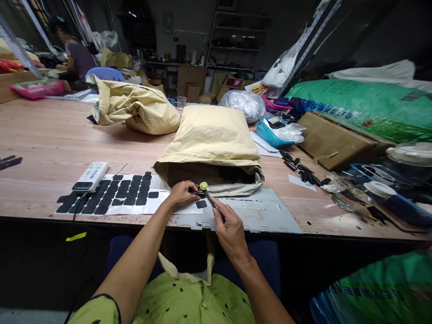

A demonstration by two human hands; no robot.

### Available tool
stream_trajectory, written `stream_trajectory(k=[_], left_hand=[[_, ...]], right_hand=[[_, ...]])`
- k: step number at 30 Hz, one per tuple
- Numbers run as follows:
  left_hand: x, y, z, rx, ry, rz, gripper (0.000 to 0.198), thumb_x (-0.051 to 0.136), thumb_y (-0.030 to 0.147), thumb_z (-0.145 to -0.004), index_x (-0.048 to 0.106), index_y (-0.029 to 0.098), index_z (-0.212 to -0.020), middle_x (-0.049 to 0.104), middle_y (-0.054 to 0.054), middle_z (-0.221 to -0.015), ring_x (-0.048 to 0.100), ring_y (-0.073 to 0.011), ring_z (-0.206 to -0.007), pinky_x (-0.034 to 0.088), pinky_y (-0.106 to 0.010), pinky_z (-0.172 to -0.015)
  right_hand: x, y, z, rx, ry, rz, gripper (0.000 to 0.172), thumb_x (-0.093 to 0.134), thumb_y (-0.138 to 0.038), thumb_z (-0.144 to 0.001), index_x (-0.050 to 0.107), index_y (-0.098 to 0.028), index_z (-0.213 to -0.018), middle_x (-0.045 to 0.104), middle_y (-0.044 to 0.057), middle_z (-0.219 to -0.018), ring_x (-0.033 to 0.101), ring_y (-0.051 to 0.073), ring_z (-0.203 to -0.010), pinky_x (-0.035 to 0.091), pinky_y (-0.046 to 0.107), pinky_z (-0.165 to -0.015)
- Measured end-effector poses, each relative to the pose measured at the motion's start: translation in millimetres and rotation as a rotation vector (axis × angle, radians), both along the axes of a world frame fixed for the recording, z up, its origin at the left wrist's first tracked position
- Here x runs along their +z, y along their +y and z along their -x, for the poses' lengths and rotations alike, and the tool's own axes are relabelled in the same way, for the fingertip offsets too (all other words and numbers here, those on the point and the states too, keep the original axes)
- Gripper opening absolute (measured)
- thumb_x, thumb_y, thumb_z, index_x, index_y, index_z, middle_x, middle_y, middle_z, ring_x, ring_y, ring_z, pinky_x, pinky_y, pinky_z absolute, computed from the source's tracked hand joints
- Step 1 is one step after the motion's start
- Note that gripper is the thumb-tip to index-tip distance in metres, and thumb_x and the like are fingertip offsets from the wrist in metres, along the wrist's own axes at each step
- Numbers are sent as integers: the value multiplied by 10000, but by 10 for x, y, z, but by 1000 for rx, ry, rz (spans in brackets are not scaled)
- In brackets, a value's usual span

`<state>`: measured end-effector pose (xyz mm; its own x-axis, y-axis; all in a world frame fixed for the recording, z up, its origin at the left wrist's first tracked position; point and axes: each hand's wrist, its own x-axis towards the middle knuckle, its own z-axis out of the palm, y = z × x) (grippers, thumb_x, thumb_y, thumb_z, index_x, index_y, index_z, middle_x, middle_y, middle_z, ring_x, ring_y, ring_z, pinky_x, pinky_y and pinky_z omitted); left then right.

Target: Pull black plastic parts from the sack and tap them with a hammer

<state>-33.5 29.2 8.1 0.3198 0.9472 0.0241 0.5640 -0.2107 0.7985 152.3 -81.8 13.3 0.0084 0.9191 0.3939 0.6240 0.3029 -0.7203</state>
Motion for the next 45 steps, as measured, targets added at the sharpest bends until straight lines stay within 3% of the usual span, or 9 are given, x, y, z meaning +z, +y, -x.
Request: stream_trajectory(k=[8,13,20,24,27,31,37,42,45], left_hand=[[-59,16,7,11,-16,-7,172,787,289,-633,712,173,-737,677,5,-815,605,-159,-767,445,-248,-690],[-31,-3,4,0,-51,-5,153,785,265,-636,724,179,-746,689,1,-830,618,-163,-781,456,-255,-717],[10,-13,-10,29,-27,20,164,786,268,-620,720,181,-743,693,2,-827,622,-171,-777,456,-259,-701],[38,-31,-13,30,-3,-3,163,775,262,-630,722,187,-764,696,4,-836,624,-176,-793,459,-268,-717],[76,-53,-8,15,34,-12,143,752,251,-646,725,190,-773,700,-1,-864,628,-188,-826,458,-277,-726],[83,-53,-5,4,52,-10,156,753,226,-641,738,186,-791,700,-7,-883,629,-192,-836,449,-280,-733],[117,-57,14,-67,74,-24,158,779,237,-650,766,195,-802,672,-11,-880,615,-194,-861,461,-295,-793],[280,-404,115,-301,129,33,202,868,272,-599,796,264,-788,618,-31,-1233,503,-296,-1211,373,-455,-1073],[296,-770,135,-412,164,49,201,867,256,-609,796,286,-795,439,7,-1511,333,-350,-1406,277,-522,-1155]], right_hand=[[-23,-6,40,-46,-126,47,391,432,-206,-955,652,-249,-1274,703,54,-1022,657,162,-892,510,261,-821],[19,-5,-20,-78,-50,-1,388,433,-249,-967,640,-230,-1294,699,71,-1091,654,174,-943,505,284,-865],[-70,24,-106,-61,-77,58,370,442,-247,-952,660,-223,-1251,702,60,-1129,648,180,-1011,498,298,-894],[-70,216,-243,-186,-168,-8,346,484,-243,-934,675,-221,-1222,702,54,-1107,636,185,-999,474,289,-862],[-110,398,-385,-325,-374,-25,317,523,-213,-911,707,-223,-1169,692,51,-970,604,182,-889,430,279,-757],[-216,534,-493,-381,-590,-67,301,537,-172,-899,732,-232,-1121,636,42,-827,513,168,-777,345,277,-683],[-277,525,-474,-421,-584,-87,290,561,-180,-894,722,-251,-1124,606,38,-845,457,165,-776,304,282,-682],[-246,521,-470,-412,-577,-54,290,553,-196,-905,714,-260,-1138,605,41,-857,453,170,-784,294,289,-682],[-243,521,-468,-420,-577,-41,294,568,-201,-900,707,-263,-1151,604,39,-862,455,173,-792,295,290,-684]])
